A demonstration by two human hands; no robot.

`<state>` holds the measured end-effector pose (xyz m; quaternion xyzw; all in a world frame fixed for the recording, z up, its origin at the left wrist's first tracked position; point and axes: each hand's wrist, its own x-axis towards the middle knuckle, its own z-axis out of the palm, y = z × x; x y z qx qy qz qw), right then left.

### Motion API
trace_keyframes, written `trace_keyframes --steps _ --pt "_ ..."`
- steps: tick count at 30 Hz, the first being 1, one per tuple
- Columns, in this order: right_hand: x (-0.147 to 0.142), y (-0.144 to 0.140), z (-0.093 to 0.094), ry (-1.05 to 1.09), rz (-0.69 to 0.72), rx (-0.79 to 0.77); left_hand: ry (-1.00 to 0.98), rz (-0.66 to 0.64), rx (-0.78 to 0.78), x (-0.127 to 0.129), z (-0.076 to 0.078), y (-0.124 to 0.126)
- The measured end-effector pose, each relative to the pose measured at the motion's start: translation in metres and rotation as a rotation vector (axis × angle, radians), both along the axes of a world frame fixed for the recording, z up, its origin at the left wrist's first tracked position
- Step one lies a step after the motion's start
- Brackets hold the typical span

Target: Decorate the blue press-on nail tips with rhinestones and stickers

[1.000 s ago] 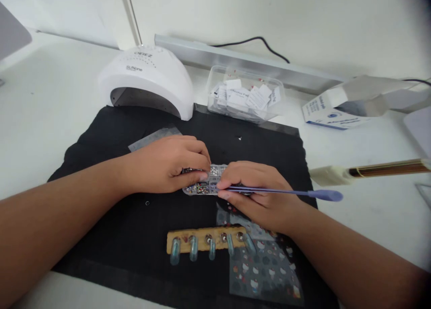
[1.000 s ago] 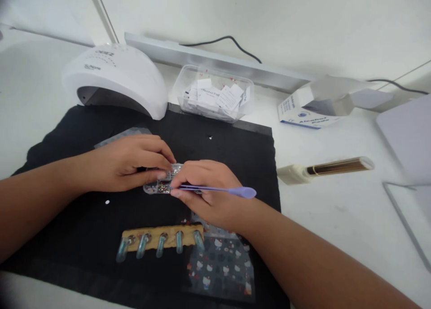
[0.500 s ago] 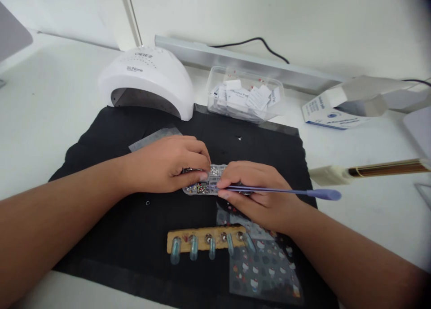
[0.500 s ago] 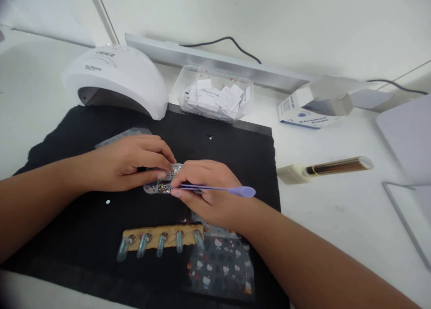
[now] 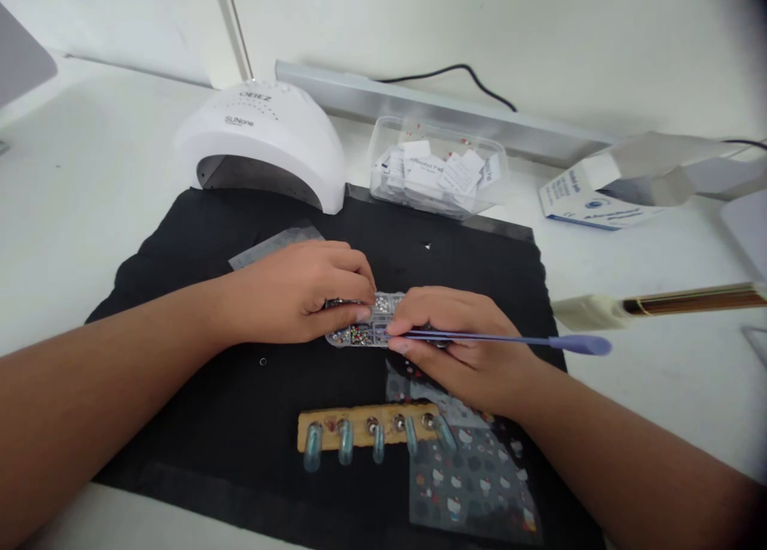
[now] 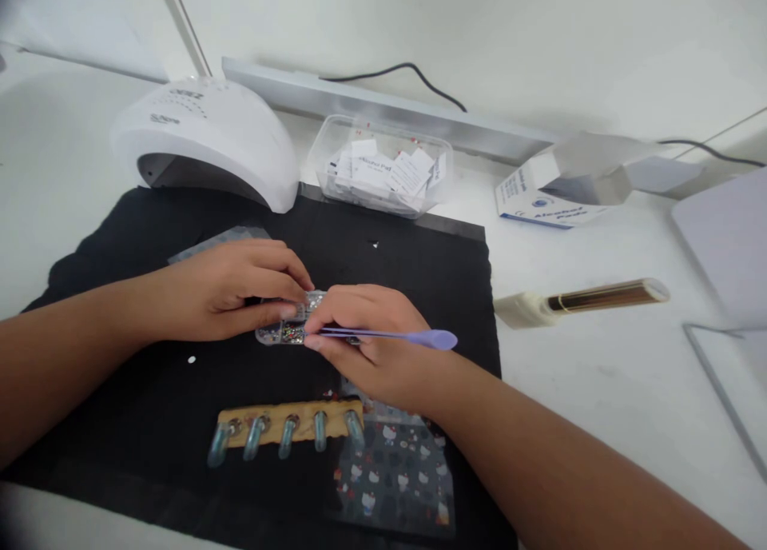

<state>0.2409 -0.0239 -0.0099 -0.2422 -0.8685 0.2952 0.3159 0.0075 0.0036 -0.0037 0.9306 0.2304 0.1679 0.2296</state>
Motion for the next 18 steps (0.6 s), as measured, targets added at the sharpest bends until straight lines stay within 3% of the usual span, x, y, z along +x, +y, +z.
trace_keyframes --steps 18 --pt "-0.0007 0.0 -0.0008 -0.004 0.007 -0.007 0.004 0.002 -0.006 0.0001 0.0 0.0"
